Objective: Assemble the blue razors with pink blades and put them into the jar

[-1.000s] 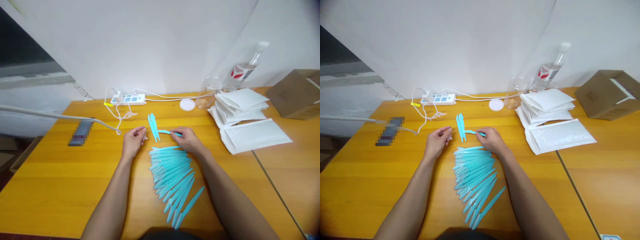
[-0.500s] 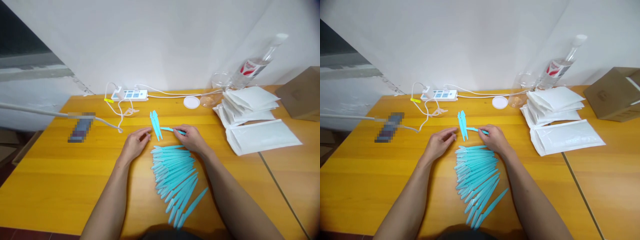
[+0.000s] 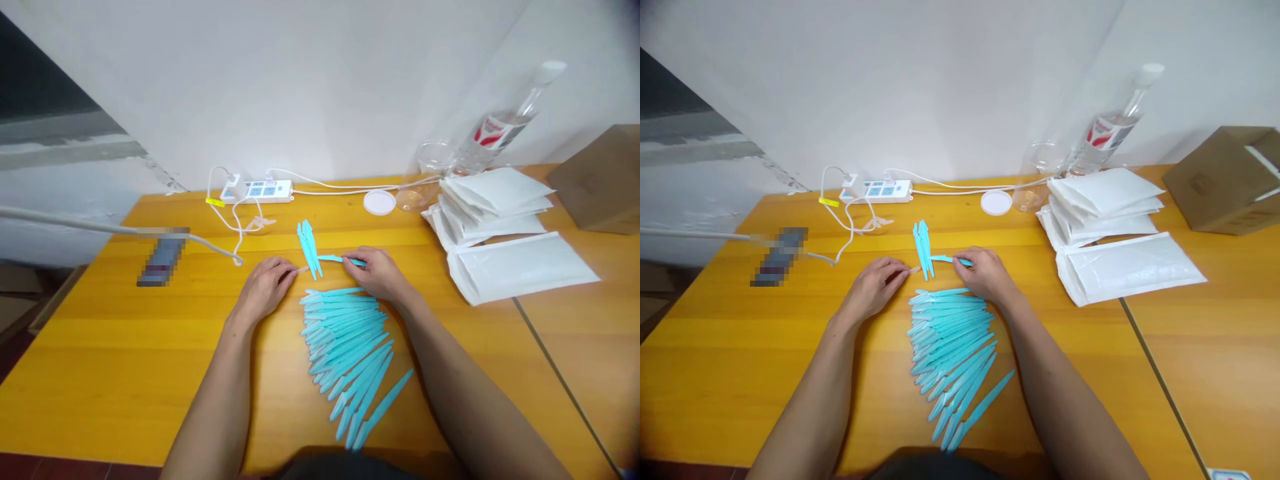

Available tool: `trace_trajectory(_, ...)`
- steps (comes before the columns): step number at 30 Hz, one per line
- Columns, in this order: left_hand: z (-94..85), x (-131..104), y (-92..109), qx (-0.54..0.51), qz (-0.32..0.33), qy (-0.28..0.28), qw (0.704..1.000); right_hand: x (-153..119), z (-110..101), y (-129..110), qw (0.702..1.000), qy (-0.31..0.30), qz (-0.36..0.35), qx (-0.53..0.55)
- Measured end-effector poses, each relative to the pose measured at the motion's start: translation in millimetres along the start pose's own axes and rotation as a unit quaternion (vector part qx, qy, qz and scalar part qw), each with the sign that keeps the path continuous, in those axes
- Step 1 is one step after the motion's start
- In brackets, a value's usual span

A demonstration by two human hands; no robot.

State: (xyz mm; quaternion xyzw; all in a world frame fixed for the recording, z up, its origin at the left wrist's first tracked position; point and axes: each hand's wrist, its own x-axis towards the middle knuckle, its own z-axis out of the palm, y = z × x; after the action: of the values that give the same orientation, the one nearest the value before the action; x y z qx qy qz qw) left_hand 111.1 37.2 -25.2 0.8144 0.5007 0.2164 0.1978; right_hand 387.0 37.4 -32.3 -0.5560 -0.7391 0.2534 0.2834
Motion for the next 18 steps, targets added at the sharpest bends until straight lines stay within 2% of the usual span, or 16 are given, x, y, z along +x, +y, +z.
trace_trajectory(2, 0.4, 0.2, 3.8, -0.071, -0.043, 0.001, 0.997, -0.7, 0.7, 0.4, 1.000, -0.001, -0.012, -0.001)
trace_trajectory(5, 2.6, 0.8, 9.1, -0.197, -0.099, -0.009, 0.975, -1.6, 1.3, 0.2, 0.999, -0.004, -0.042, 0.005)
trace_trajectory(7, 4.8, 1.4, 12.0, -0.241, -0.122, -0.004, 0.963, -2.0, 1.2, -0.8, 0.998, -0.011, -0.059, 0.008)
trace_trajectory(10, 7.5, 2.2, 16.2, -0.247, -0.141, 0.009, 0.959, -2.2, 0.9, -2.8, 0.998, -0.020, -0.065, 0.009)
trace_trajectory(15, 8.9, 2.0, 22.7, -0.241, -0.131, -0.018, 0.962, -1.7, 1.9, -4.5, 0.996, -0.025, -0.081, 0.019)
trace_trajectory(18, 6.5, 1.4, 20.4, -0.243, -0.141, 0.007, 0.960, -1.7, 1.1, -3.3, 0.996, -0.027, -0.079, 0.018)
